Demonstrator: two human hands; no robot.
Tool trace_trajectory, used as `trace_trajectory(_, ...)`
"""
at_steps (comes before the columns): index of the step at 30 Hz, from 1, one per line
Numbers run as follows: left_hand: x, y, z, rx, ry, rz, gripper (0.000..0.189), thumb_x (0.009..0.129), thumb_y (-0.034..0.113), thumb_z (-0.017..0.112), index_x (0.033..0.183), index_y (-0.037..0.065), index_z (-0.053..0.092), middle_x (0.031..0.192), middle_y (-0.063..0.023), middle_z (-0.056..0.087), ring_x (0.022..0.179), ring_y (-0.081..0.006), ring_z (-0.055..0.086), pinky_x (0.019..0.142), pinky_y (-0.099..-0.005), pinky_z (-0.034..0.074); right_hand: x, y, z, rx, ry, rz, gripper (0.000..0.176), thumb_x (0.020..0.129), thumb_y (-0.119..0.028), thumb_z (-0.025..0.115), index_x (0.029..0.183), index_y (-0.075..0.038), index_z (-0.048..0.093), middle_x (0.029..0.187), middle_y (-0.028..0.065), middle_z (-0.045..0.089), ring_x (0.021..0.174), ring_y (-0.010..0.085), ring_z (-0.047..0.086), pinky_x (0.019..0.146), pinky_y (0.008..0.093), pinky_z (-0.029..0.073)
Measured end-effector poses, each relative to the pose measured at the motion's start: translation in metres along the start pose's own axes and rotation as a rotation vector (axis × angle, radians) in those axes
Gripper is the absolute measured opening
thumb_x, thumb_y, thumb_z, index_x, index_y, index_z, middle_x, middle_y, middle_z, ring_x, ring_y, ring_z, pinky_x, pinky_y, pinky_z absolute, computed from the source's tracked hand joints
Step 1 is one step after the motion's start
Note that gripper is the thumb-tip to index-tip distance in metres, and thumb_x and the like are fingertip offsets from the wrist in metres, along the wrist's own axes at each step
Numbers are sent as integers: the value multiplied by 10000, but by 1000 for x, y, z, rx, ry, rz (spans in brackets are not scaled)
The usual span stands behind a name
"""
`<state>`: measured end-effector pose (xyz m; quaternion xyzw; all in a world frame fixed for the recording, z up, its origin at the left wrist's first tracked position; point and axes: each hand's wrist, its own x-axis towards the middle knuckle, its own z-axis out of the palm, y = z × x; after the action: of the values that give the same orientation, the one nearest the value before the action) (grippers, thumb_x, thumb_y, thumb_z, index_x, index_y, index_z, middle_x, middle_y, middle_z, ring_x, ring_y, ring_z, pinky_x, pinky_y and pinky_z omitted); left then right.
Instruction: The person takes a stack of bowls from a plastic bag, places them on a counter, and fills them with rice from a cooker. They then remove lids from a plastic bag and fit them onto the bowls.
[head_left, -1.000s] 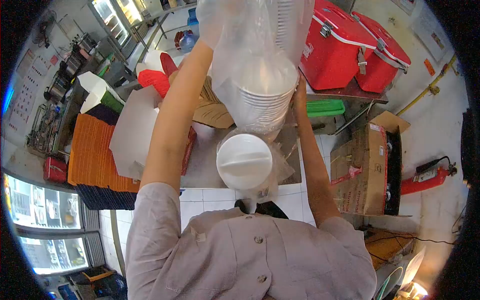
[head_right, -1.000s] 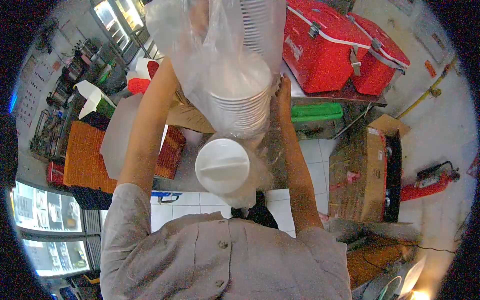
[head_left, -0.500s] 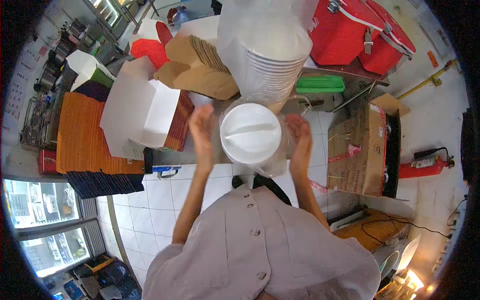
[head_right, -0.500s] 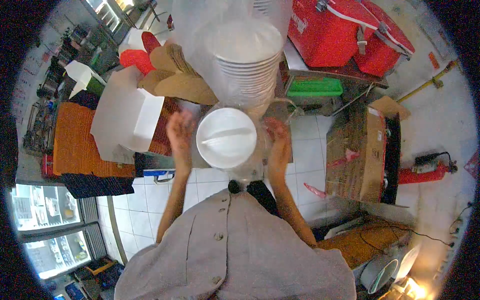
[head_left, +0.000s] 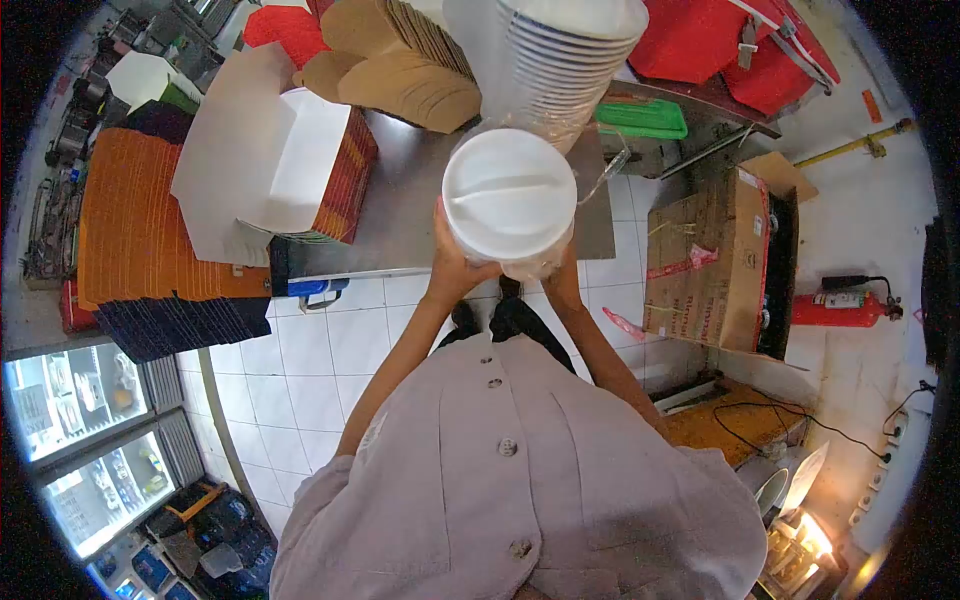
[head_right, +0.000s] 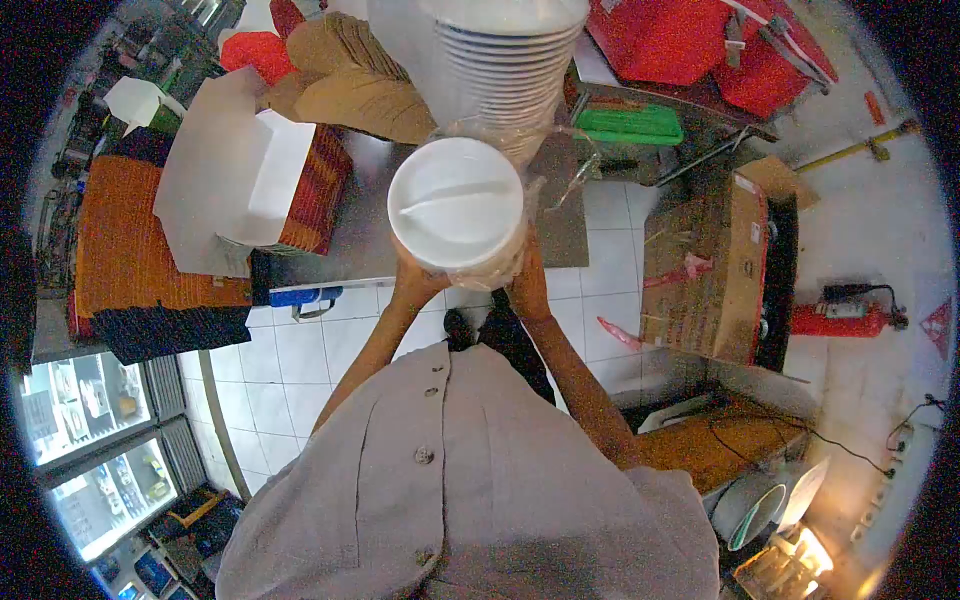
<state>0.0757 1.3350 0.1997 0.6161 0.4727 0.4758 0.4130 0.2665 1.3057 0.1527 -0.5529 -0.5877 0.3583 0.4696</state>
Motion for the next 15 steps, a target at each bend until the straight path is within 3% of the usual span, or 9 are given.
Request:
trace_trajectory(1,-2,0,-1,15,-13,-14,1283,446,333,866,1359,-32,42,1350,-207,228,1251,-343,281,1040,-411,251,-5,6,-5,-109,-67,14,582,852,-110,519,1344,17,236,1372,211,286,1272,354,279,1053,402,235)
trace_trajectory(2,-2,4,-2,31,-24,-26,1292,445,343,865,1361,-31,35,1357,-210,215,1261,-342,266,1044,-408,244,-3,10,-9,-396,-24,-209,507,803,-70,559,1264,13,367,1332,214,332,1196,346,385,1018,388,305)
trace_trajectory(5,-4,14,-7,138,-3,63,1317,447,414,847,1367,-26,14,1382,-218,163,1292,-345,202,1057,-414,212,1,-17,-40,-377,32,-127,383,754,-38,591,1125,-3,500,1228,209,436,1071,331,486,916,373,399)
trace_trajectory(7,-8,19,-10,127,51,165,1331,452,473,827,1370,-23,1,1393,-225,128,1308,-350,160,1064,-424,187,22,-79,-58,-306,344,-283,272,728,-9,597,996,-18,555,1070,174,536,949,317,538,815,359,440)
trace_trajectory(10,-16,31,-12,-25,139,293,1326,476,534,794,1372,-25,-8,1397,-237,95,1314,-364,130,1067,-437,160,40,-171,-72,-306,313,-480,248,718,0,598,963,-23,570,955,130,578,931,283,551,789,336,436)
trace_trajectory(13,-8,66,-6,-40,184,331,1270,531,519,779,1370,-33,2,1392,-244,90,1298,-378,154,1060,-444,162,46,-230,-60,-272,-92,-480,237,721,-70,615,952,-38,575,929,127,587,868,265,571,768,331,444)
trace_trajectory(15,0,72,-1,69,189,303,1221,567,473,779,1369,-37,13,1388,-248,100,1288,-379,174,1055,-440,169,55,-218,-45,-408,-339,-551,201,723,-127,623,895,-25,598,875,135,601,802,257,584,737,331,453)
